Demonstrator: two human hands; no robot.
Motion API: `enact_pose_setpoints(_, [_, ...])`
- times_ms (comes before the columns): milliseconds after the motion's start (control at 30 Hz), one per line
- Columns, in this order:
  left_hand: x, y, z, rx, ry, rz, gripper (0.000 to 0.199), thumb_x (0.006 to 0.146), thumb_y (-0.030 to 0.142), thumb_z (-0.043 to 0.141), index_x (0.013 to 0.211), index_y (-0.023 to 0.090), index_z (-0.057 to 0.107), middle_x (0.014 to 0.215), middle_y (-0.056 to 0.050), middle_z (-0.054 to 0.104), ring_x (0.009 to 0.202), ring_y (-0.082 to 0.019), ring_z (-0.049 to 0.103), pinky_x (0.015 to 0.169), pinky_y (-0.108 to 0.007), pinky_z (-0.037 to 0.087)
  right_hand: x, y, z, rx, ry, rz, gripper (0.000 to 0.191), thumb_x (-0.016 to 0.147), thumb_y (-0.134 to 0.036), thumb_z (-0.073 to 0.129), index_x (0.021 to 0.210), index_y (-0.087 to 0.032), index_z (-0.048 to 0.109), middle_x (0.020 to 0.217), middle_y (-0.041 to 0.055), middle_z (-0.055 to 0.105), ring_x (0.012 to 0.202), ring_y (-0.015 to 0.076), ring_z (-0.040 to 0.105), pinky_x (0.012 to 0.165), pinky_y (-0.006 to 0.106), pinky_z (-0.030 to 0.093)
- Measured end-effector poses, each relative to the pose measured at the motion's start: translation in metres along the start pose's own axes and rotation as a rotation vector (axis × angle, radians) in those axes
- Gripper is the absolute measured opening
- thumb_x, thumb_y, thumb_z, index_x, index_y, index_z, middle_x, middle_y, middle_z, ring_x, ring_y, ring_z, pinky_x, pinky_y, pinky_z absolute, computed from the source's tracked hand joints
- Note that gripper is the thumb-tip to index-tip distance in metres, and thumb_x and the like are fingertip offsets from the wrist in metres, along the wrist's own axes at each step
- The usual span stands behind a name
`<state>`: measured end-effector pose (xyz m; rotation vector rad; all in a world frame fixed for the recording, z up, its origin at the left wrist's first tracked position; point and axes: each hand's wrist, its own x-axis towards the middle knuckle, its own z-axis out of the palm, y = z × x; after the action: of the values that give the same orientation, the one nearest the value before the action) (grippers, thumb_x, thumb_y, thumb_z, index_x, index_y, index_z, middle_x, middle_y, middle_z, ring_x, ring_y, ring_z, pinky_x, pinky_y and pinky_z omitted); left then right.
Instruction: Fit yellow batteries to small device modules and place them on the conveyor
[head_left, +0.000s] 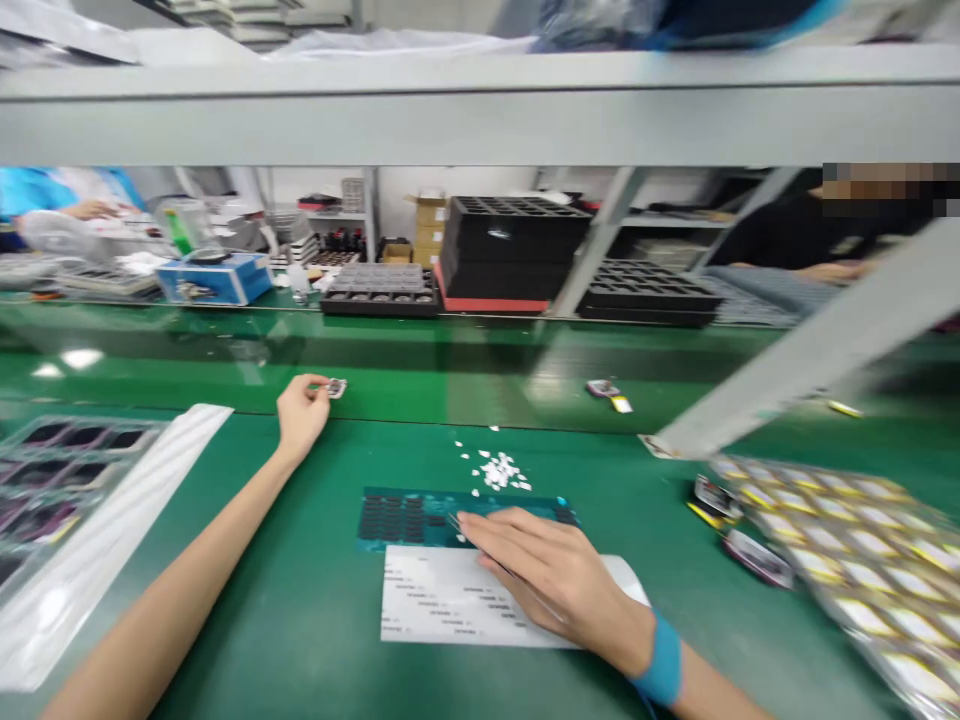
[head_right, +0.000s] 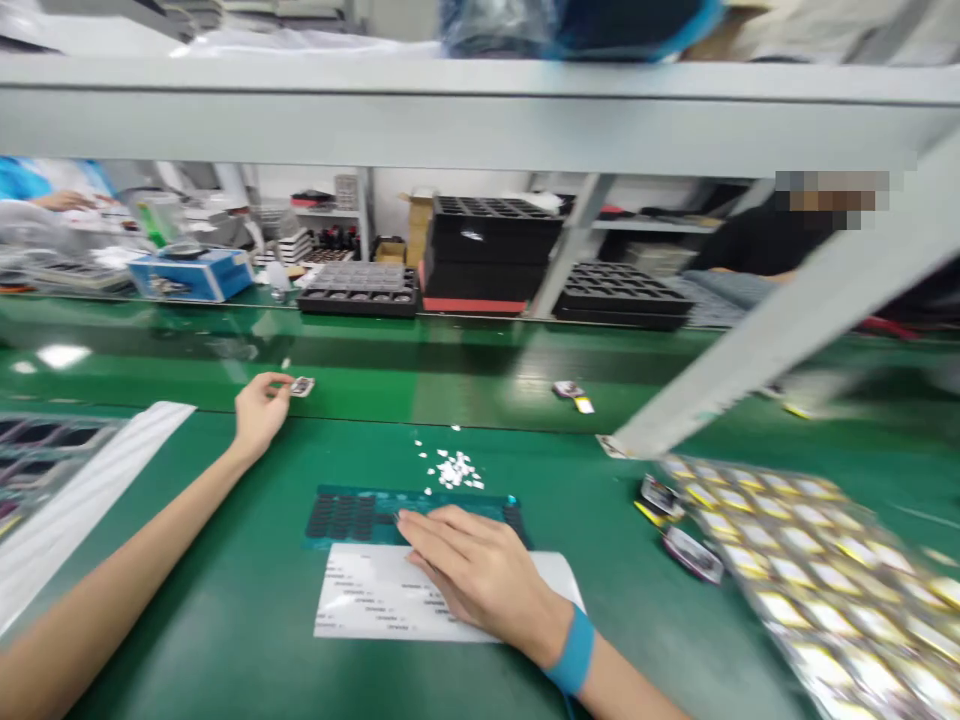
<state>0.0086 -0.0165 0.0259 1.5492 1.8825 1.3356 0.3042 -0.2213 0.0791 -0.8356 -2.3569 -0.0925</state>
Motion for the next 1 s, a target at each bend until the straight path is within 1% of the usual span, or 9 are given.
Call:
enact_pose_setpoints(100, [0.001,0.002,-0.001,-0.012,-0.022,-0.013,0.018,0.073,0.020,0.055,0.083,0.017,0.070,0.061,0.001,0.062,0.050,-0.015,0.053,0.050,-0.024,0.038,0.002,0.007,-0.009,-0.050,-0.021,0.140,0.029,0.102,-0.015,0.045,0.125,-0.014,0.061,0.121,0.0078,0.072,0.111,0.0199,0.065,0.092,0.033,0.057])
enact_pose_setpoints(167, [0.002,0.002,-0.002,-0.016,-0.039,-0.025,0.018,0.071,0.021,0.055,0.081,0.018,0.070,0.059,0.001,0.062,0.050,-0.016,0.053,0.050,-0.024,0.038,0.003,0.030,-0.020,-0.119,-0.051,0.484,0.031,0.102,-0.015,0.040,0.123,-0.016,0.063,0.126,0.0087,0.069,0.117,0.0195,0.062,0.102,0.035,0.051])
enact_pose_setpoints(200, [0.003,0.001,-0.002,-0.018,-0.044,-0.029,0.018,0.071,0.022,0.055,0.081,0.018,0.070,0.059,0.001,0.063,0.051,-0.016,0.054,0.052,-0.025,0.039,0.004,0.047,-0.026,-0.184,-0.093,0.764,0.031,0.103,-0.015,0.039,0.122,-0.018,0.063,0.129,0.0073,0.067,0.121,0.0186,0.059,0.107,0.035,0.046])
enact_pose_setpoints(233, [0.003,0.000,-0.002,-0.020,-0.046,-0.031,0.017,0.071,0.022,0.055,0.081,0.019,0.070,0.060,0.000,0.063,0.054,-0.017,0.056,0.054,-0.025,0.041,0.004,0.069,-0.033,-0.226,-0.119,0.896,0.031,0.103,-0.015,0.037,0.122,-0.015,0.063,0.128,0.0100,0.067,0.120,0.0203,0.060,0.107,0.036,0.045])
enact_pose_setpoints(333, [0.003,-0.002,-0.002,-0.029,-0.049,-0.030,0.016,0.073,0.024,0.056,0.080,0.020,0.070,0.059,0.000,0.063,0.061,-0.020,0.060,0.062,-0.028,0.045,0.001,0.137,-0.051,-0.305,-0.184,1.144,0.025,0.103,-0.015,0.042,0.114,-0.011,0.064,0.109,0.0125,0.072,0.102,0.0217,0.067,0.096,0.036,0.051])
enact_pose_setpoints(467, [0.005,-0.006,0.000,-0.060,-0.062,-0.022,0.014,0.071,0.026,0.057,0.076,0.020,0.069,0.062,-0.001,0.066,0.068,-0.023,0.065,0.072,-0.031,0.050,-0.008,0.193,-0.054,-0.404,-0.216,1.402,0.034,0.097,-0.035,0.064,0.123,-0.014,0.060,0.123,0.0114,0.062,0.106,0.0242,0.064,0.090,0.045,0.055])
enact_pose_setpoints(633, [0.008,-0.010,0.004,-0.099,-0.075,-0.011,0.017,0.070,0.024,0.055,0.076,0.020,0.069,0.073,-0.003,0.073,0.073,-0.021,0.069,0.077,-0.031,0.053,-0.013,0.202,-0.036,-0.359,-0.227,1.547,0.035,0.097,-0.035,0.063,0.125,-0.015,0.059,0.126,0.0115,0.060,0.107,0.0246,0.063,0.090,0.045,0.055])
enact_pose_setpoints(800, [0.006,-0.011,0.003,-0.132,-0.083,-0.020,0.018,0.068,0.021,0.053,0.076,0.020,0.069,0.069,-0.003,0.072,0.069,-0.022,0.068,0.071,-0.030,0.052,-0.005,0.191,-0.037,-0.158,-0.231,1.573,0.033,0.096,-0.035,0.065,0.122,-0.015,0.061,0.124,0.0097,0.061,0.107,0.0256,0.063,0.089,0.043,0.055])
enact_pose_setpoints(1000, [0.006,-0.003,-0.003,-0.207,-0.124,-0.046,0.018,0.067,0.020,0.051,0.078,0.020,0.065,0.068,-0.002,0.069,0.064,-0.020,0.065,0.065,-0.029,0.050,0.014,0.163,-0.040,0.164,-0.048,1.502,0.030,0.098,-0.036,0.063,0.118,-0.014,0.061,0.113,0.0080,0.064,0.092,0.0195,0.066,0.078,0.037,0.058])
